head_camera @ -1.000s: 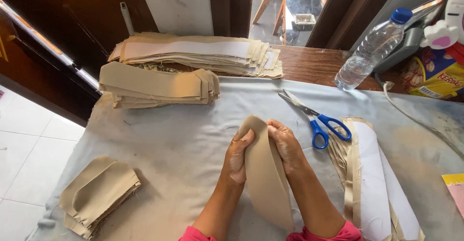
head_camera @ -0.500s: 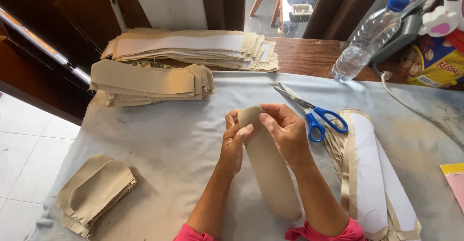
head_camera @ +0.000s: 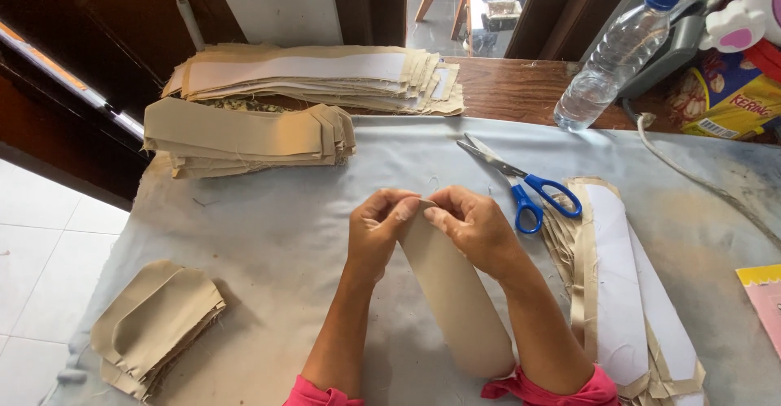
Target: Manually turning pre-cut fabric pieces inside out and stacking them on a work table in a factory.
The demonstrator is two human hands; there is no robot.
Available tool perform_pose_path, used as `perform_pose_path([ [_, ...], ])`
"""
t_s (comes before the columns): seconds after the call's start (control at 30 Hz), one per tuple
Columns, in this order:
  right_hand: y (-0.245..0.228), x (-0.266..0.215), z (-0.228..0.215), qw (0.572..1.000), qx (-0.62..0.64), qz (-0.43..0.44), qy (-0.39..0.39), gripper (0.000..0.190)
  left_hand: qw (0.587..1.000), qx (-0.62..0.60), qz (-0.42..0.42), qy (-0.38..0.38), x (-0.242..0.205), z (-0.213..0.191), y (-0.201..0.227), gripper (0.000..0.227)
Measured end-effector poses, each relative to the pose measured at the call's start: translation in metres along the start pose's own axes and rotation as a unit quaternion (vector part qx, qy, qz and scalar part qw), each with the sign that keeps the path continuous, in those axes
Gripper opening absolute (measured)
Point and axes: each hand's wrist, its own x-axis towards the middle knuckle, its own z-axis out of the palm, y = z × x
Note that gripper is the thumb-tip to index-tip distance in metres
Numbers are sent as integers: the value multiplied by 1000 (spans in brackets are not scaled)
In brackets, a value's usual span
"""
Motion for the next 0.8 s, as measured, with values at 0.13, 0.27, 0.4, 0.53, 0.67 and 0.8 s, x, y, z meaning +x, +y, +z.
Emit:
perform_pose_path([
  [0.13, 17, 4, 3, 998, -64, -7, -15, 12, 993, 90, 74, 36, 0, -2, 7, 13],
  [0.27, 23, 4, -3, 994, -93, 11, -48, 13, 985, 137, 75, 74, -1, -7, 10, 16],
  [0.4, 7, -6, -28, 974, -150, 50, -160, 18, 933, 164, 135, 291, 12, -34, 11, 14],
  [0.53, -14, -13, -53, 981, -144, 61, -118, 17, 917, 82, 126, 370, 19, -60, -2, 19],
  [0.67, 23, 4, -50, 994, -103, 15, 18, 14, 914, 52, 126, 383, 24, -62, -14, 22],
  [0.8, 28, 11, -45, 993, -73, 2, 93, 14, 905, 45, 136, 401, 25, -66, -19, 23],
])
